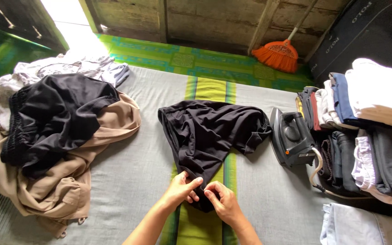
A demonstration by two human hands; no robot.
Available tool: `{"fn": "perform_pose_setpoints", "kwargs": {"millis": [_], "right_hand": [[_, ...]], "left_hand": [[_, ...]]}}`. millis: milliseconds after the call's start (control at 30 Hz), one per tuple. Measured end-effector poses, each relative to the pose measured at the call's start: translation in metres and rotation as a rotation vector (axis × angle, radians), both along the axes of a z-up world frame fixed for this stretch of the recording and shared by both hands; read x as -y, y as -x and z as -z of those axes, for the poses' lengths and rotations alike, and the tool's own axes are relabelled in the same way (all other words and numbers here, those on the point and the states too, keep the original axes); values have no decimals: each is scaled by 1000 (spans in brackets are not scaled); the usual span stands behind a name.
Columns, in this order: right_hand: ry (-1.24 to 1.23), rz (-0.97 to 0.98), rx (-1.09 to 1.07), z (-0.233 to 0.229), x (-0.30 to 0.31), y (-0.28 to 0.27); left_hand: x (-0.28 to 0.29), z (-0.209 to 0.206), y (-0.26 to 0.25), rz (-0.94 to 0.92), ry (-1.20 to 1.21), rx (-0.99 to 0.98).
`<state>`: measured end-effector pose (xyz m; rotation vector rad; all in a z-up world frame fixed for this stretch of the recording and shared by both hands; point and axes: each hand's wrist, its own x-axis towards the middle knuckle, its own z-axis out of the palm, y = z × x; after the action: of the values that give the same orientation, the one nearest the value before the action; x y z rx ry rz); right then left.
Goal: Ironing a pair of jeans and then folding the jeans and a black shirt.
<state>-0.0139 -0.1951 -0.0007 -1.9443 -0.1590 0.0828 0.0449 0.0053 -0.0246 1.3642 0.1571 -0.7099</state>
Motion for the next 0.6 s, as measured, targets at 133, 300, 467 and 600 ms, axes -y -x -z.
{"fn": "perform_pose_setpoints", "kwargs": {"millis": [133,300,467,600], "right_hand": [[-73,-63,127,-4,8,-1],[-150,33,-123,21,12,-16],[267,105,-179,-22,-15,-21],[339,132,128,-22,-25,-16]], "left_hand": [[-8,2,-3,83,132,31],[-8,32,-3,66,196,-46],[-5,39,1,55,184,-28],[-7,38,4,109,147,127]]}}
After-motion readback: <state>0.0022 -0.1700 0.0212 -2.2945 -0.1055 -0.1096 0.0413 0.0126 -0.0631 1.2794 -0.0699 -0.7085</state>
